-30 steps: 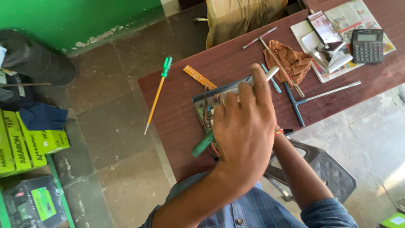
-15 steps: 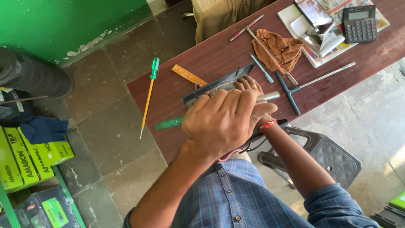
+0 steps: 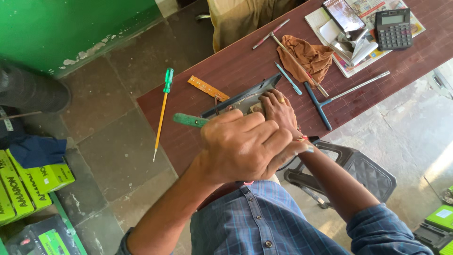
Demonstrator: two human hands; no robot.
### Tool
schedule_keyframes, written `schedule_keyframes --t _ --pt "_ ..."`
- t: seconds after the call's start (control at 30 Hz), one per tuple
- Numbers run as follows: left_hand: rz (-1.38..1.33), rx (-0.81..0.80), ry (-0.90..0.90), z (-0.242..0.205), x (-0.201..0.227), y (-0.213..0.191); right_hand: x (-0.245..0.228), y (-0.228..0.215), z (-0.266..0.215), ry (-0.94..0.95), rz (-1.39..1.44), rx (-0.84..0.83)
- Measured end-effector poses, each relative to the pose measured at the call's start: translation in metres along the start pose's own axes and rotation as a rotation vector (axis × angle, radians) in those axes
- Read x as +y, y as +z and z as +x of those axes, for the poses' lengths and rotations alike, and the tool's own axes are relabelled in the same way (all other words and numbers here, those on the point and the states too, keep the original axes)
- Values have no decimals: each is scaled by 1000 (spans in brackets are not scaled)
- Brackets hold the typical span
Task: The person repairs an electronic device on a workbench. They use a screwdriver to adjust internal components and a hammer to tap parts into place. The person also wipes the device's casing with a cloth.
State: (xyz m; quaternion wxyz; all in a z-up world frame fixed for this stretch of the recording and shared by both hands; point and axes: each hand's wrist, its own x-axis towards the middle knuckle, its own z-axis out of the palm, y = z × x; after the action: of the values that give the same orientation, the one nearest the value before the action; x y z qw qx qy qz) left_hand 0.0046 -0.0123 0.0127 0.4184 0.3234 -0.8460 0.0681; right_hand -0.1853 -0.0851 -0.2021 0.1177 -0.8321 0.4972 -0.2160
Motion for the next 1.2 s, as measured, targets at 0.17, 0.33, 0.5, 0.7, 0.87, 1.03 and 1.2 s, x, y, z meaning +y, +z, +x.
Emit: schedule_keyframes --t 0.17,0.33,0.5,0.7,0.87,1.03,1.2 --pt "-107 -37 72 2 -9 -6 -1 2 1 17 -19 19" --pt "-199 -72 147 3 -19 -9 -7 -3 2 28 -28 11" --pt "-302 -66 217 0 -27 -6 -7 -3 3 12 -39 24" --pt "-393 -104 274 -1 -32 -3 -6 -2 1 17 -21 10" --pt "-366 -201 343 5 -33 -8 -17 -18 6 -74 -32 96" --pt "-250 -244 332 11 -21 -10 -93 0 -41 407 -1043 187" --pt "-153 -233 75 28 -10 -11 -66 -35 -66 60 206 23"
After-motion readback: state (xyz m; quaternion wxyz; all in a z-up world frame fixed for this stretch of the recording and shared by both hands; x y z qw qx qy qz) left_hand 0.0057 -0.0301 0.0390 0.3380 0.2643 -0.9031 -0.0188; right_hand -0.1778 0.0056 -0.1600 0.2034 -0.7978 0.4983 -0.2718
